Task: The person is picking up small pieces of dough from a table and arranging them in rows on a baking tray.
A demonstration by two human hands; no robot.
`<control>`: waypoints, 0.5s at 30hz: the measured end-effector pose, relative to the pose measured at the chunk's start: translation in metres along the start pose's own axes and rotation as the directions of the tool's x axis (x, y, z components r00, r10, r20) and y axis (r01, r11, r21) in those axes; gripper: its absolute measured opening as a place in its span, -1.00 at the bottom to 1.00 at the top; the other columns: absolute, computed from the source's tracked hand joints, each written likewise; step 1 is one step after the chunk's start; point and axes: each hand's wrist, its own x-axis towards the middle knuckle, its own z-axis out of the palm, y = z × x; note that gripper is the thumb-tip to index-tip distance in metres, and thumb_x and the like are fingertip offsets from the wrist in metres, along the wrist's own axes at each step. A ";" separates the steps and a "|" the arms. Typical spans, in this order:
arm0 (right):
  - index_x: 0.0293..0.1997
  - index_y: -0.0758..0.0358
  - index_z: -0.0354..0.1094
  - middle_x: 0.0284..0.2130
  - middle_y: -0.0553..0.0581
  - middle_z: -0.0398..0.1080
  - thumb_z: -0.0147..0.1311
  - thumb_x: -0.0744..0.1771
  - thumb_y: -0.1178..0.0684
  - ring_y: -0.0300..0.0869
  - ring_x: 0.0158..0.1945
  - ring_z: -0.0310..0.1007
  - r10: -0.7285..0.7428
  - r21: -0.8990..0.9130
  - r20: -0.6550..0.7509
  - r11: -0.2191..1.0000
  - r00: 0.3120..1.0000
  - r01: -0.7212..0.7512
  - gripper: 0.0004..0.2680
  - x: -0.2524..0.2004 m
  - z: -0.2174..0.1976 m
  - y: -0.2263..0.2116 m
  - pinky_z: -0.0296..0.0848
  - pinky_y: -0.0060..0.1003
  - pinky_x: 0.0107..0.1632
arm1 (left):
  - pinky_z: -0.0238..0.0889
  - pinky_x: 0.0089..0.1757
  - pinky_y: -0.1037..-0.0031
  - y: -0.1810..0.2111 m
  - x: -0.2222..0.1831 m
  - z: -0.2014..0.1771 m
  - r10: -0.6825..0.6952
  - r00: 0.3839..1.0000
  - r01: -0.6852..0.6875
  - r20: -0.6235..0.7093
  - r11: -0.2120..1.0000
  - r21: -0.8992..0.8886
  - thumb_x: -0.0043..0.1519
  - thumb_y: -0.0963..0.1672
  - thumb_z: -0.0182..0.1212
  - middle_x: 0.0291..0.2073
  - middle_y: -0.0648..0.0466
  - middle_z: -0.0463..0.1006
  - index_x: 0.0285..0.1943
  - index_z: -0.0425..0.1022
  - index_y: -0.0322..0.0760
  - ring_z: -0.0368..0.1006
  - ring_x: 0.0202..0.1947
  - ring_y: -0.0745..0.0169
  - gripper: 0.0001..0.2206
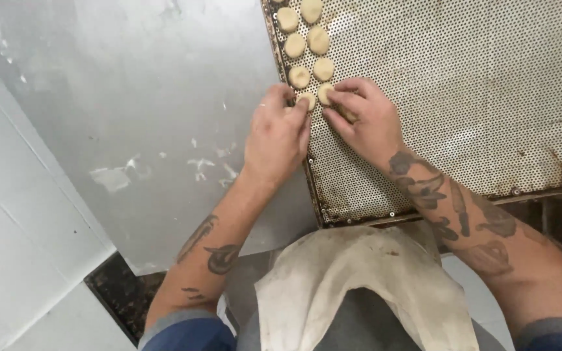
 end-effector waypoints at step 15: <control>0.08 0.25 0.47 0.00 0.29 0.64 0.52 0.40 0.16 0.27 0.08 0.70 -0.013 -0.023 -0.003 1.000 1.000 0.013 -0.77 -0.044 0.011 -0.001 0.67 0.18 0.13 | 0.59 -0.17 0.05 0.008 -0.037 0.020 -0.083 0.992 0.102 0.099 0.974 -0.201 0.25 -0.05 0.61 -0.17 -0.01 0.61 0.04 0.55 -0.13 0.70 -0.19 -0.18 -0.68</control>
